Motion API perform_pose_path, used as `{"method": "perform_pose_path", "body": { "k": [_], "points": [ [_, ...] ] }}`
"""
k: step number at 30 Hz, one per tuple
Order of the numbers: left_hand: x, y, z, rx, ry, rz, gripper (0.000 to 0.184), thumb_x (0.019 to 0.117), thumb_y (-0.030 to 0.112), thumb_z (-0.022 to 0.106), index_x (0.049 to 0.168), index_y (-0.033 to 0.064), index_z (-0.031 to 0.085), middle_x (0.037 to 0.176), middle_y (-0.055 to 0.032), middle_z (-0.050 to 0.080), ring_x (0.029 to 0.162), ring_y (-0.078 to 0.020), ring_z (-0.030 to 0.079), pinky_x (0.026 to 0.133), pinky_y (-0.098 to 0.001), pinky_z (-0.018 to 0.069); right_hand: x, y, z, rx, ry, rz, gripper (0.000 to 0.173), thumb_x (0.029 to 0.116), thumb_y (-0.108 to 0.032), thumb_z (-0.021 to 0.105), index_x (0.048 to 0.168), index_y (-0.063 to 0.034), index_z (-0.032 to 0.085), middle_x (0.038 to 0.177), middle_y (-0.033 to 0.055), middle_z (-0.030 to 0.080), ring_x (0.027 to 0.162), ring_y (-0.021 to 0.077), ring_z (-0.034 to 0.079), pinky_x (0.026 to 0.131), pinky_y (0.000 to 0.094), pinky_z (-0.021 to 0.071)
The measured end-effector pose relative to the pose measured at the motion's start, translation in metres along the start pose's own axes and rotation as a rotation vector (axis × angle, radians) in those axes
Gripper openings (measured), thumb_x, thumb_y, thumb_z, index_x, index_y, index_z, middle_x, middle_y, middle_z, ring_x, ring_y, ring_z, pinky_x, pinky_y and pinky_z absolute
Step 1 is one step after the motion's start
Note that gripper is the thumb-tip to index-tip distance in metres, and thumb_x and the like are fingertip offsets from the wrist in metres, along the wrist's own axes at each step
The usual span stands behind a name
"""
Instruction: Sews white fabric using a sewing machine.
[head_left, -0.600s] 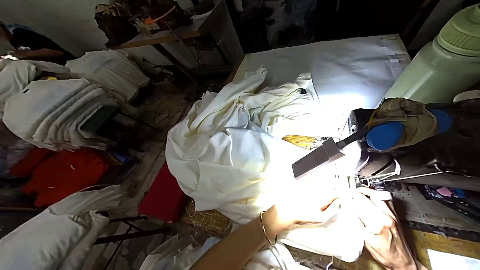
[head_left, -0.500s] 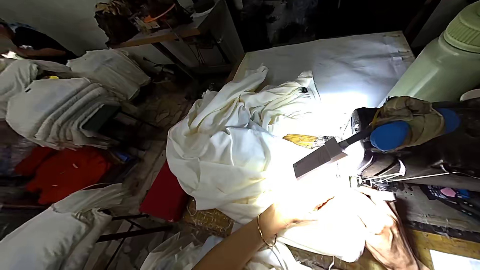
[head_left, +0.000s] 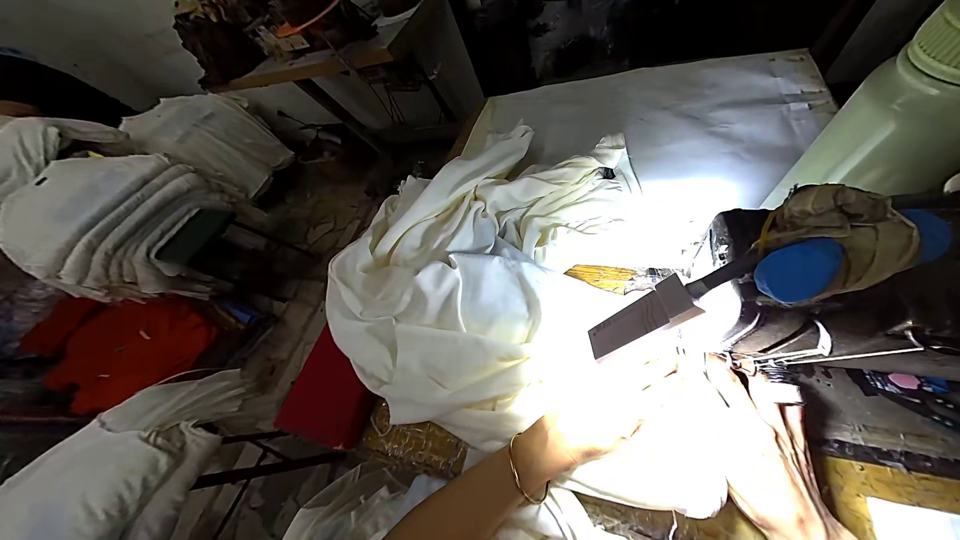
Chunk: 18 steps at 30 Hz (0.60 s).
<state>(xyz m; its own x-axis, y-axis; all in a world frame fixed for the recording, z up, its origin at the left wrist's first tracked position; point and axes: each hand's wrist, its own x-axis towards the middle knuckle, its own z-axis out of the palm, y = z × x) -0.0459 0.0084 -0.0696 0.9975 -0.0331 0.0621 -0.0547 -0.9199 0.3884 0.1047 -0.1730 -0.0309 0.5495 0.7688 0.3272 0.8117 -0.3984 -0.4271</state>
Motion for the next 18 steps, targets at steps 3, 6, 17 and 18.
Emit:
{"method": "perform_pose_path", "body": {
  "k": [3, 6, 17, 18],
  "points": [
    [0.020, 0.009, -0.030, -0.050, 0.011, 0.041, 0.048, 0.0984, 0.008, 0.049, 0.146, 0.0085, 0.056, 0.154, -0.0089, 0.050, 0.146, -0.0202, 0.043, 0.120, -0.0332, 0.0343, 0.003, -0.008, -0.003, -0.094, 0.002, -0.013, 0.050, 0.1028, -0.024, 0.033, 0.133, -0.0050, 0.068, 0.134, 0.0216, 0.066, 0.127, 0.0507, 0.057, 0.108, 0.0736, 0.0291],
    [0.046, 0.027, -0.064, -0.059, 0.073, 0.046, 0.041, 0.0959, 0.001, 0.053, 0.136, 0.0036, 0.064, 0.140, -0.0135, 0.063, 0.131, -0.0246, 0.059, 0.109, -0.0333, 0.0451, 0.008, -0.009, -0.004, -0.090, 0.003, 0.015, 0.049, 0.0998, -0.024, 0.036, 0.124, 0.0009, 0.071, 0.122, 0.0259, 0.070, 0.118, 0.0528, 0.062, 0.102, 0.0759, 0.0327],
    [0.019, 0.034, -0.051, -0.089, 0.057, -0.137, 0.040, 0.0954, 0.005, 0.060, 0.135, 0.0091, 0.066, 0.141, -0.0109, 0.062, 0.129, -0.0220, 0.059, 0.107, -0.0340, 0.0474, 0.006, 0.008, -0.010, 0.023, -0.054, 0.086, 0.044, 0.0993, -0.029, 0.042, 0.123, -0.0160, 0.076, 0.132, 0.0156, 0.068, 0.128, 0.0425, 0.058, 0.108, 0.0645, 0.0385],
    [0.028, 0.031, -0.045, -0.036, 0.126, -0.092, 0.041, 0.0952, 0.007, 0.060, 0.136, 0.0127, 0.066, 0.142, -0.0097, 0.061, 0.131, -0.0226, 0.058, 0.107, -0.0345, 0.0483, 0.002, 0.012, -0.015, 0.019, -0.035, 0.022, 0.041, 0.0984, -0.023, 0.043, 0.121, -0.0174, 0.077, 0.133, 0.0160, 0.068, 0.128, 0.0432, 0.059, 0.105, 0.0645, 0.0415]
  ]
}}
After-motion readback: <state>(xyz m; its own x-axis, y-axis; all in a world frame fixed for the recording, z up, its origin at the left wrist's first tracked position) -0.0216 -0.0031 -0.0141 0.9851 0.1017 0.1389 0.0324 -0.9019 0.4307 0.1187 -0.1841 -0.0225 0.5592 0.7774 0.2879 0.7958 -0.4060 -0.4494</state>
